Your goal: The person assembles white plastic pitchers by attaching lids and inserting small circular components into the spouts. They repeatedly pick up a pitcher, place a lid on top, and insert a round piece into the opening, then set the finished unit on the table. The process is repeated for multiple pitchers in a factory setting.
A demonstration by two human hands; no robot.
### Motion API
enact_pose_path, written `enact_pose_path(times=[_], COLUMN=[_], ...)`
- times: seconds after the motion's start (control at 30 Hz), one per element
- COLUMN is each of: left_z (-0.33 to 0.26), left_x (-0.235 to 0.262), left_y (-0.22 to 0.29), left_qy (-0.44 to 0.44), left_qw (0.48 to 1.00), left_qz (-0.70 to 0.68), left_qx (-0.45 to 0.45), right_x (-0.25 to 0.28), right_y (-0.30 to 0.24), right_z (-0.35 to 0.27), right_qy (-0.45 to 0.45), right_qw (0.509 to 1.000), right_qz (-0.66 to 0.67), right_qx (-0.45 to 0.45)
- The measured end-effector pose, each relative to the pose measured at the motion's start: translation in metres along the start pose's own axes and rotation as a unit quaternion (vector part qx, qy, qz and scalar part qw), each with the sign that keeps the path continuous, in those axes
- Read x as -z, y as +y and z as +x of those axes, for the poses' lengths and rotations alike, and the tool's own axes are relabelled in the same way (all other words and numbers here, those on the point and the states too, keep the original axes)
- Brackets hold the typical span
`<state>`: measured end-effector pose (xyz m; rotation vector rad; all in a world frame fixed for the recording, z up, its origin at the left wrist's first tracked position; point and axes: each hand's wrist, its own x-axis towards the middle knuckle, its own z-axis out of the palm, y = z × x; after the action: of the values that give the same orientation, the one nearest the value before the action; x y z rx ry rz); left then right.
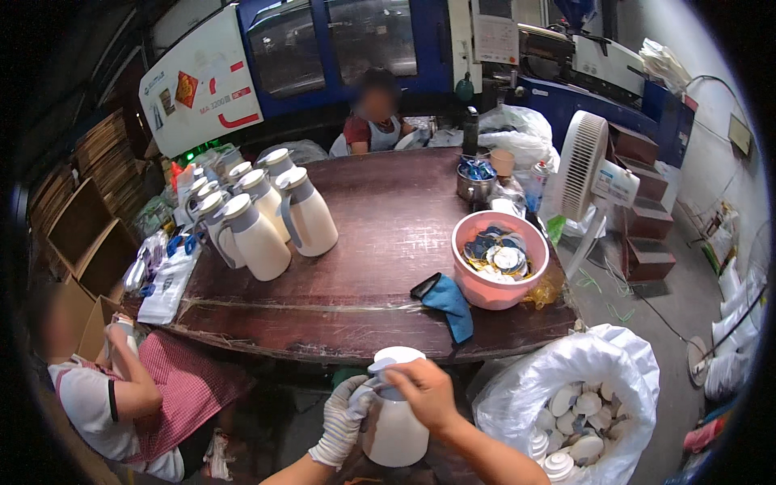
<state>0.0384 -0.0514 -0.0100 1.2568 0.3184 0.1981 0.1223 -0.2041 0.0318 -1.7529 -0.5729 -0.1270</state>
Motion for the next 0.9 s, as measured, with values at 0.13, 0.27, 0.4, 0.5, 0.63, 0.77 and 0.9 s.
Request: enact_pose_path(times=[0.13,0.27,0.4,0.5,0.63,0.77,0.9], left_z=[-0.012,-0.018,-0.012,-0.006,-0.006,-0.013,-0.001], left_x=[0.014,0.033,0.040,0.042,0.058,0.053,0.047], left_y=[0.016,0.042,0.056,0.044,0.037,0.039,0.036], left_qy=[0.032,0.020,-0.025,0.007,0.015,0.008,-0.016], left_qw=[0.997,0.997,0.997,0.970,0.988,0.997,0.991], left_qz=[-0.074,0.007,0.028,0.240,0.156,0.072,0.128], left_qx=[-0.003,0.069,0.062,-0.021,-0.002,0.018,0.031], right_x=[0.019,0.020,0.005,-0.014,0.009,0.037,0.023], right_y=[0.011,0.029,0.035,0.022,0.031,0.037,0.053], right_z=[-0.010,-0.033,-0.045,-0.057,-0.054,-0.058,-0.092], right_qy=[0.020,-0.020,-0.165,-0.170,-0.199,-0.167,-0.265], right_qw=[0.993,0.997,0.957,0.976,0.960,0.965,0.931], right_qz=[0.004,0.010,0.181,0.104,0.120,0.098,0.148], right_qx=[-0.120,-0.071,-0.157,-0.094,-0.154,-0.176,-0.200])
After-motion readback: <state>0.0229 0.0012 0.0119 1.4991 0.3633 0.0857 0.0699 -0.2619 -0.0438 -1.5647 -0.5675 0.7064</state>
